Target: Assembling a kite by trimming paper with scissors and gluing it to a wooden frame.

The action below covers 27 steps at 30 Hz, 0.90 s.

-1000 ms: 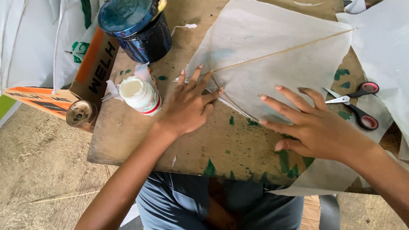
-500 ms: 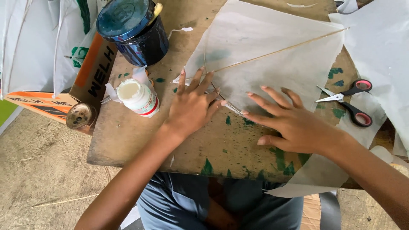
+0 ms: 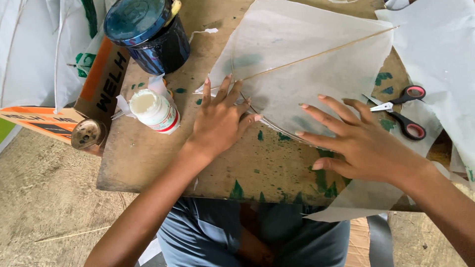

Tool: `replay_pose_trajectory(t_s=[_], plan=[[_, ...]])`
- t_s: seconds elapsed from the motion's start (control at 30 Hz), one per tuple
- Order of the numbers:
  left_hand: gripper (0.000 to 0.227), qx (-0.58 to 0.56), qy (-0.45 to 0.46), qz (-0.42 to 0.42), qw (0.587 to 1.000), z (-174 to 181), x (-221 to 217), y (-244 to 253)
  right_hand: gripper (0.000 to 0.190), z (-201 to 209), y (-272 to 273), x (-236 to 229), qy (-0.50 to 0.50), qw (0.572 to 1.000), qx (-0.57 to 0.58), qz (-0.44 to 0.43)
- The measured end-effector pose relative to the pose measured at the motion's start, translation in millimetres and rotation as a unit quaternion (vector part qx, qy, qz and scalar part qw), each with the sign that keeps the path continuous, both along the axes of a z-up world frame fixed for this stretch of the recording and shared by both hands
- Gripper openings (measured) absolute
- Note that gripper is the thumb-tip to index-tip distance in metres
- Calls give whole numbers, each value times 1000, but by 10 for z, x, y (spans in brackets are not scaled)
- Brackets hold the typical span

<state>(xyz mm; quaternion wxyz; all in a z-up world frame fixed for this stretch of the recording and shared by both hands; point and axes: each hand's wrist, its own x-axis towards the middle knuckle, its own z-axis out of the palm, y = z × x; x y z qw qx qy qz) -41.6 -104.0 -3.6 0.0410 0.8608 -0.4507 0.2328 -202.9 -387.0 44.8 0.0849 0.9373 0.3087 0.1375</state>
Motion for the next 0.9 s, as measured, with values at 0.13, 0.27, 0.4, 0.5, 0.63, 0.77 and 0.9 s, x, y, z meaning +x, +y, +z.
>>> replay_pose_trajectory(t_s=[0.13,0.27,0.4,0.5,0.63,0.77,0.9], plan=[[59,38,77,17,996,61,-21,-32,68,-90,58,101,21,1000,12,-7],[55,31,53,34,998,34,-10,-21,64,-147,43,79,44,998,35,1],[56,56,96,60,992,79,-33,-35,65,-141,-31,-54,22,1000,18,-4],[56,56,84,64,993,70,-52,-43,64,-125,-99,-175,35,999,9,-31],[54,66,105,80,989,128,-80,-65,63,-81,-168,-310,20,999,-8,-44],[55,60,73,85,992,128,-130,-86,75,-35,-252,-410,41,998,23,-42],[60,61,62,93,992,187,-219,-173,75,-43,-231,-417,103,990,65,-65]])
